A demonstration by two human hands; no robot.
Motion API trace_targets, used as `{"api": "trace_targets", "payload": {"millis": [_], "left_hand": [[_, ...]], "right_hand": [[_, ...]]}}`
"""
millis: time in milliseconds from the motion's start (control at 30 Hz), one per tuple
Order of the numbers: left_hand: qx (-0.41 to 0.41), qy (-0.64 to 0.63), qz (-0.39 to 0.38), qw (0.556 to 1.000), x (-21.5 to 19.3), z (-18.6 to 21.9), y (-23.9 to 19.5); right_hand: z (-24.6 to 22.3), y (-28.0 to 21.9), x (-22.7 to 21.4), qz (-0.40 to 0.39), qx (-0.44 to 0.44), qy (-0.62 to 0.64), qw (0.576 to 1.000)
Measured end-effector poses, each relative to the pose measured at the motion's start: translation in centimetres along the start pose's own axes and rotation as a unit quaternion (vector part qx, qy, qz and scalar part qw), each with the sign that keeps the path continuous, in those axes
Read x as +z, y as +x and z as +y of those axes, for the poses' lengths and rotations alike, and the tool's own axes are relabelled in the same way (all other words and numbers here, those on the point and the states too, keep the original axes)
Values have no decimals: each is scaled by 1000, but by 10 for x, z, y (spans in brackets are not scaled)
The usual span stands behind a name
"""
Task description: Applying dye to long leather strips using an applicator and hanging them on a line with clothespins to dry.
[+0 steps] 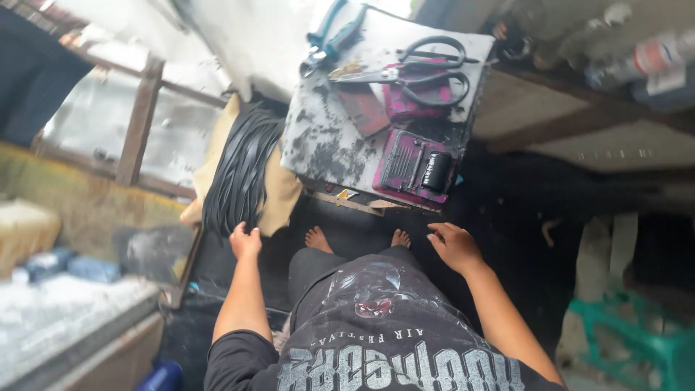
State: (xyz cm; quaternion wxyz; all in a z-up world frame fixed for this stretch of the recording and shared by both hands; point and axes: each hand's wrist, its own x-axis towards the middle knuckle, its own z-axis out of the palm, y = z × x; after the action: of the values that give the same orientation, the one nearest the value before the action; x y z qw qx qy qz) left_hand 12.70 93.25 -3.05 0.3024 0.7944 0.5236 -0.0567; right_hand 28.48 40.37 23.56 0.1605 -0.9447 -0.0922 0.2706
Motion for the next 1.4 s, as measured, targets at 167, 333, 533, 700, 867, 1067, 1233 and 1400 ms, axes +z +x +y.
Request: {"api": "trace_targets", "payload": {"millis": [167, 333, 533, 700, 867, 1067, 1233, 1400], "left_hand": [[-36, 74, -77, 994, -7, 15, 78], [-41, 141, -167, 975, 7, 19, 103], [-41, 148, -158, 976, -19, 52, 78], [-53, 149, -93, 983, -22, 46, 90], [-45, 190, -98, 976, -10, 38, 121], [-11, 243, -116, 963, -10, 34, 129], [7, 239, -94, 967, -8, 44, 114], [45, 152, -105, 982, -19, 49, 105]], "right_hand": [[-21, -44, 34, 7, 83, 37, 996], [-35, -72, 53, -20, 157, 71, 985], [-48, -86, 48, -6, 184, 70, 980], [-55, -93, 46, -19, 199, 57, 978], [-55, -103, 55, -27, 216, 68, 974], [-58, -107, 73, -43, 215, 66, 973], [-60, -109, 79, -55, 210, 59, 974], [-55, -102, 82, -59, 181, 27, 981]]}}
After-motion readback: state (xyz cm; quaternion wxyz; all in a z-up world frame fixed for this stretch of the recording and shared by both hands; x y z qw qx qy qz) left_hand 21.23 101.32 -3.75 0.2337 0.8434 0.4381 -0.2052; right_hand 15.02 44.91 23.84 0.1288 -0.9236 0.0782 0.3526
